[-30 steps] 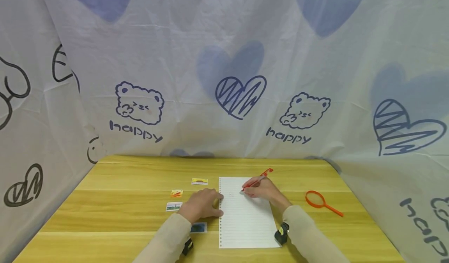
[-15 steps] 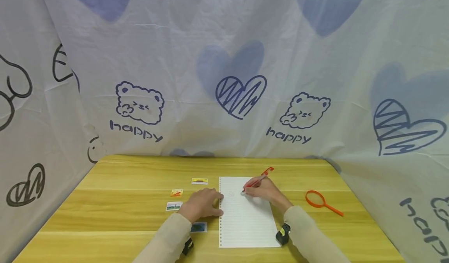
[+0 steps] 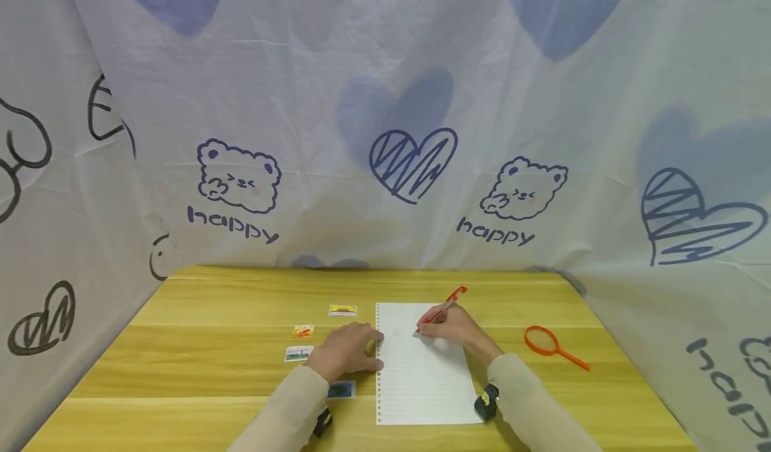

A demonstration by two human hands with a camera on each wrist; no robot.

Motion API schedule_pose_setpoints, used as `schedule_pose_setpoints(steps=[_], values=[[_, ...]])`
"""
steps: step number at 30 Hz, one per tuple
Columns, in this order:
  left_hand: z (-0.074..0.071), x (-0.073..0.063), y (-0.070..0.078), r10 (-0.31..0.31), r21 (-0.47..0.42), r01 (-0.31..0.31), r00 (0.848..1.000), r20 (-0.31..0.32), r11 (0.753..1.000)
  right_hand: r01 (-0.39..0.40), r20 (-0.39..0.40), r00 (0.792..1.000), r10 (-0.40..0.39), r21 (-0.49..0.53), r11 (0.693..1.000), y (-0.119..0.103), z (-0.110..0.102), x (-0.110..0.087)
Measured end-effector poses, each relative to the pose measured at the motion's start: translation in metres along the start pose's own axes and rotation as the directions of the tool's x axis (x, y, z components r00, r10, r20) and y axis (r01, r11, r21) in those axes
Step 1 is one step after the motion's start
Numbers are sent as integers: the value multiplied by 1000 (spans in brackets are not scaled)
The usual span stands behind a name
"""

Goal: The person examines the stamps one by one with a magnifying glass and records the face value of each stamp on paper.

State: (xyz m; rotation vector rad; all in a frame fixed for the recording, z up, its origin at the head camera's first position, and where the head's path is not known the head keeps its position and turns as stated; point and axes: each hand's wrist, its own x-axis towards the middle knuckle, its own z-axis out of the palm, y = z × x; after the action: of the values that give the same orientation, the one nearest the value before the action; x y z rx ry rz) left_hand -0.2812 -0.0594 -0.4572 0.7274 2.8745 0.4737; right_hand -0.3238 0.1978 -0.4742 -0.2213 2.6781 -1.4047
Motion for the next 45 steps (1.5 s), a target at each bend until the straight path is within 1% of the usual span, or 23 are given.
schedule_pose_setpoints(steps=[3, 5, 10, 17, 19, 22, 25, 29, 32, 41, 45], values=[[0, -1, 0, -2, -2, 2, 1000, 1, 1000, -53, -25, 998, 53, 17, 998, 1, -1, -1], [0, -1, 0, -4, -3, 4, 1000, 1, 1000, -69, -36, 997, 69, 16, 997, 1, -2, -1], [0, -1, 0, -10, -1, 10, 1000, -2, 1000, -57, -21, 998, 57, 7, 998, -1, -1, -1], [-1, -2, 0, -5, -4, 5, 1000, -2, 1000, -51, -41, 998, 52, 21, 998, -2, -1, -1], [-1, -2, 0, -4, -2, 4, 1000, -1, 1000, -49, -23, 998, 50, 26, 998, -2, -2, -2], [-1, -1, 0, -3, 4, 3, 1000, -2, 1000, -20, 5, 1000, 19, 18, 1000, -2, -4, -2], [-1, 0, 0, 1, 3, -1, 1000, -2, 1000, 3, -3, 1000, -3, 4, 1000, 1, -5, -3], [-1, -1, 0, -2, -6, 2, 1000, 2, 1000, -30, -43, 999, 29, 0, 1000, 5, -5, -1], [-1, -1, 1, -8, -7, 8, 1000, 1, 1000, -57, -52, 997, 57, 0, 998, 7, -5, -1], [0, -2, 2, -10, -14, 10, 1000, -1, 1000, -65, -69, 996, 63, -26, 998, 9, -4, -1], [-1, -2, 1, -6, -17, 6, 1000, -3, 1000, -59, -51, 997, 57, -29, 998, 8, -6, -1]])
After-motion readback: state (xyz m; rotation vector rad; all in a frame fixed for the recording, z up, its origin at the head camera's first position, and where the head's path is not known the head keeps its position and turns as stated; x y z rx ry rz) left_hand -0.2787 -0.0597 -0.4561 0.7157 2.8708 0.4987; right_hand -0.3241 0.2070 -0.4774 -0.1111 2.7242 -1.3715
